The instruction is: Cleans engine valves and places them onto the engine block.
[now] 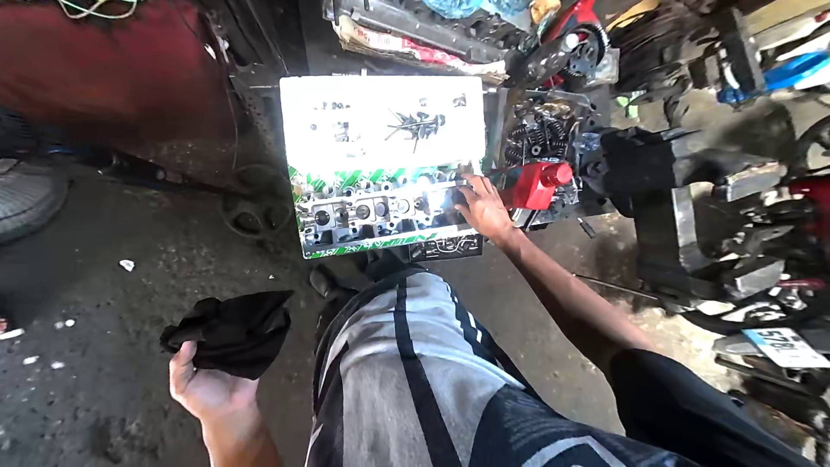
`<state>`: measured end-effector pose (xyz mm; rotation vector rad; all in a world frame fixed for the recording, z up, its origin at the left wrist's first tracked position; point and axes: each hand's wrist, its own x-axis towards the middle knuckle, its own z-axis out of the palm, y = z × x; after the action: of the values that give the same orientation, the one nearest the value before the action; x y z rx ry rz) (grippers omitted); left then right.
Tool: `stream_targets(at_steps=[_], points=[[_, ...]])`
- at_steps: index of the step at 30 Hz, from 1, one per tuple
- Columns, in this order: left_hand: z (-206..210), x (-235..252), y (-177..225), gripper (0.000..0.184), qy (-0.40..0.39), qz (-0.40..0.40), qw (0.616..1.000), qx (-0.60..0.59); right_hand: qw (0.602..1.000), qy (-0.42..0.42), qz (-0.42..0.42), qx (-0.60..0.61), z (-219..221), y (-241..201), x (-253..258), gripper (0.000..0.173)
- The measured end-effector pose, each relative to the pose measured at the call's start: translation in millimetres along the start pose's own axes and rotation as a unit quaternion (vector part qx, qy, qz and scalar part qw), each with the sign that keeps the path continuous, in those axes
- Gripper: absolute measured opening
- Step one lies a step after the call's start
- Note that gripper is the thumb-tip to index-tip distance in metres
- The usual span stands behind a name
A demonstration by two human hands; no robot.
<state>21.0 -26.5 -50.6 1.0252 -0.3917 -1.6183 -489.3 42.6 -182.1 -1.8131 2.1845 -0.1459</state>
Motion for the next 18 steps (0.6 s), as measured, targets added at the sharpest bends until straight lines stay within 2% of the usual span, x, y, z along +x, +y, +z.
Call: stream_targets(at_steps=[5,11,15,17,18], points=[[11,8,2,0.026,-0.037,0.003,0.999,0.002,0.999,-0.018,-0.025,-0.027,-6,3,3,0.034],[18,12,0,0.027,-0.036,-0.007,0.999,0.0,0.999,0.003,-0.017,-0.036,-6,3,1,0.034],[15,12,1,0.026,-0.033,0.009,0.999,0.011,0.998,0.056,0.035,-0.023,-17,-13,-12,0.046],[12,11,1,0.034,-0.016,0.012,1.0,-0.01,0.998,0.017,0.053,-0.033,-5,-18,-25,0.058],[13,11,1,0.039,-0.006,0.015,0.999,-0.029,0.998,0.007,0.057,-0.023,-4,-19,-25,0.059]])
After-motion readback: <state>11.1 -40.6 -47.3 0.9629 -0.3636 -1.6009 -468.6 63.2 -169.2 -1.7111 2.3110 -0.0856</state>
